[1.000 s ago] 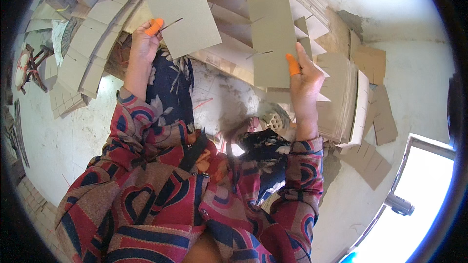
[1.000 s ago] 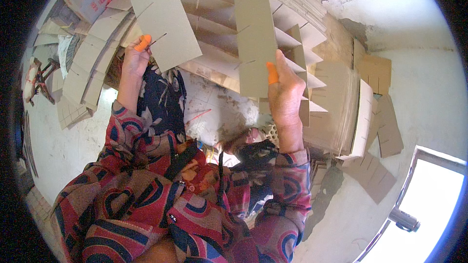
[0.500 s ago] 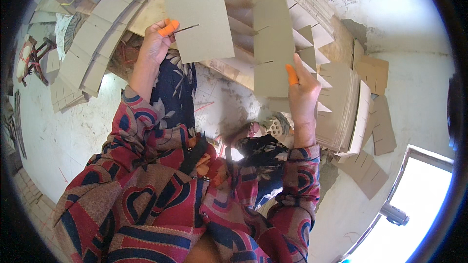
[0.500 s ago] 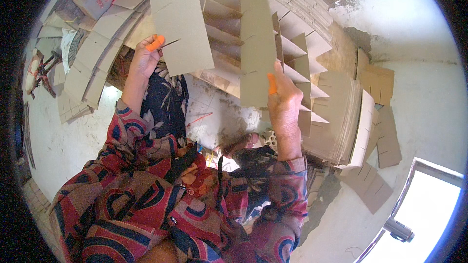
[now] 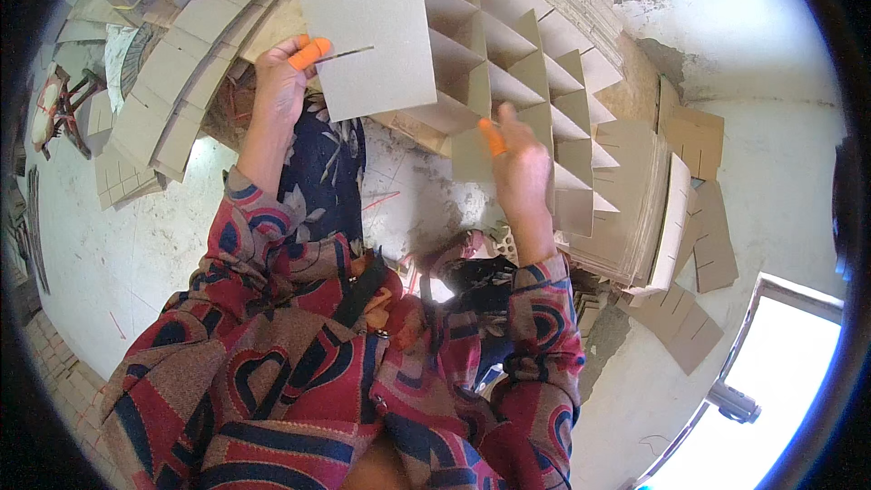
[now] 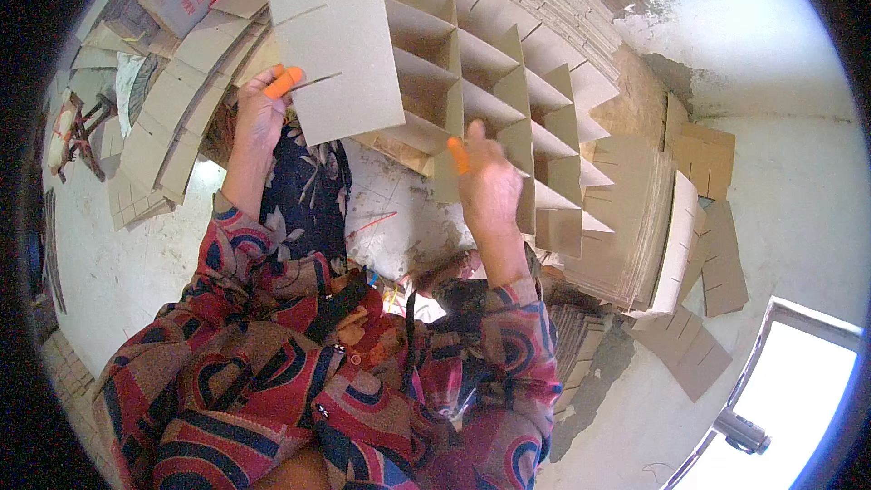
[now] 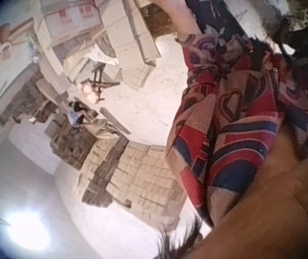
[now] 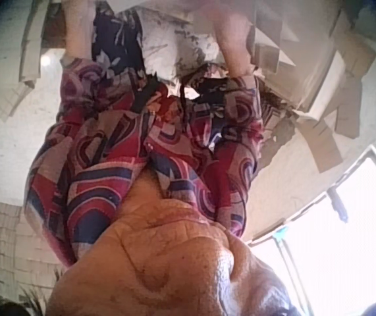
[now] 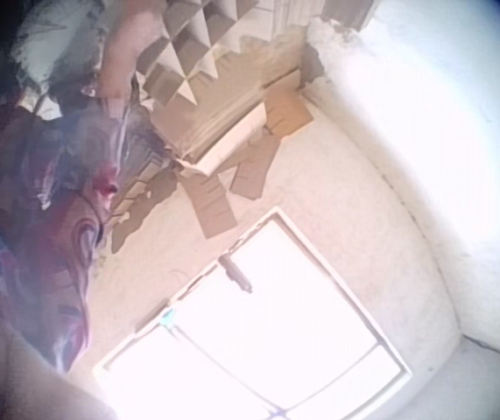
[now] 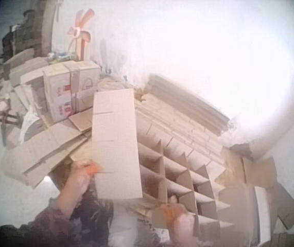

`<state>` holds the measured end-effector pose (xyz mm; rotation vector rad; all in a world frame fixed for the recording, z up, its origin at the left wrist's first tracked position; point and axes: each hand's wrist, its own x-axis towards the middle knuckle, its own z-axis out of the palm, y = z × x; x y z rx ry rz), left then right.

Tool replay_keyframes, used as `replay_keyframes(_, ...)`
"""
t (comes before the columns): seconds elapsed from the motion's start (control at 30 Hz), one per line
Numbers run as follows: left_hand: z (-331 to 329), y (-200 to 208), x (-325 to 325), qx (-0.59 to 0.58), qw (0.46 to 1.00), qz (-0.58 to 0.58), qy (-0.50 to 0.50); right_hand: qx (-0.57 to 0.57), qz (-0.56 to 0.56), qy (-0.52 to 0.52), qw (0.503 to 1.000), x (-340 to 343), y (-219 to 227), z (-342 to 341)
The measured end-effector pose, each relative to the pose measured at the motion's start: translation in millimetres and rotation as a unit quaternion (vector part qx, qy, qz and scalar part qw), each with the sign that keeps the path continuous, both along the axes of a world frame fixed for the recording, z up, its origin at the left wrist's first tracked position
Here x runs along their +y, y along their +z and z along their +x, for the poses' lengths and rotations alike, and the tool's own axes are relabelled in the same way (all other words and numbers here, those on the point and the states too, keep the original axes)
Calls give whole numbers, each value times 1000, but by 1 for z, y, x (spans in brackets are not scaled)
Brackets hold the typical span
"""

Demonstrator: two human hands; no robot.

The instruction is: The person assembles flat cardboard pieces into box-like structures by folding along pre-scored lines and interlocking the tabs. They handle the cardboard by hand, repeatedly folding and stacking the finished units.

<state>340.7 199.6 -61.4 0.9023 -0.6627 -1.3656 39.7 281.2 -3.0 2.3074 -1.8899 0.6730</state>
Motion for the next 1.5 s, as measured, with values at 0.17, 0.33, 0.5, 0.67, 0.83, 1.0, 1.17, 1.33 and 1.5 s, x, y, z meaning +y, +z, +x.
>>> replay_keyframes(0.17, -36, 48, 11, 52, 998, -34, -25, -311, 45, -22, 949, 3, 54, 37)
replay_keyframes(0.33, -68, 59, 9, -57, 992, -35, -110, -406, 26, -35, 913, 12, 63, 41)
replay_keyframes(0.5, -46, 49, -4, -477, 831, -288, 1, -254, 20, -63, 965, 14, 92, 30)
replay_keyframes(0.67, -41, 29, -19, -533, 766, -356, -56, -230, 41, -14, 972, 5, 82, 37)
replay_keyframes(0.83, -41, 11, -21, -519, 768, -364, -90, -256, 90, -29, 962, -7, 71, 54)
replay_keyframes(1.0, -43, 10, -20, -519, 765, -372, -79, -220, 53, 31, 974, -17, 51, 62)
replay_keyframes(1.17, -43, 6, -20, -532, 764, -356, -79, -210, 74, 74, 972, -28, 49, 69)
replay_keyframes(1.33, -48, 1, -23, -524, 769, -363, -55, -172, 128, 90, 973, -40, 21, 77)
replay_keyframes(1.5, -45, 9, -23, -560, 743, -355, -92, -134, 159, 92, 974, -30, -38, 84)
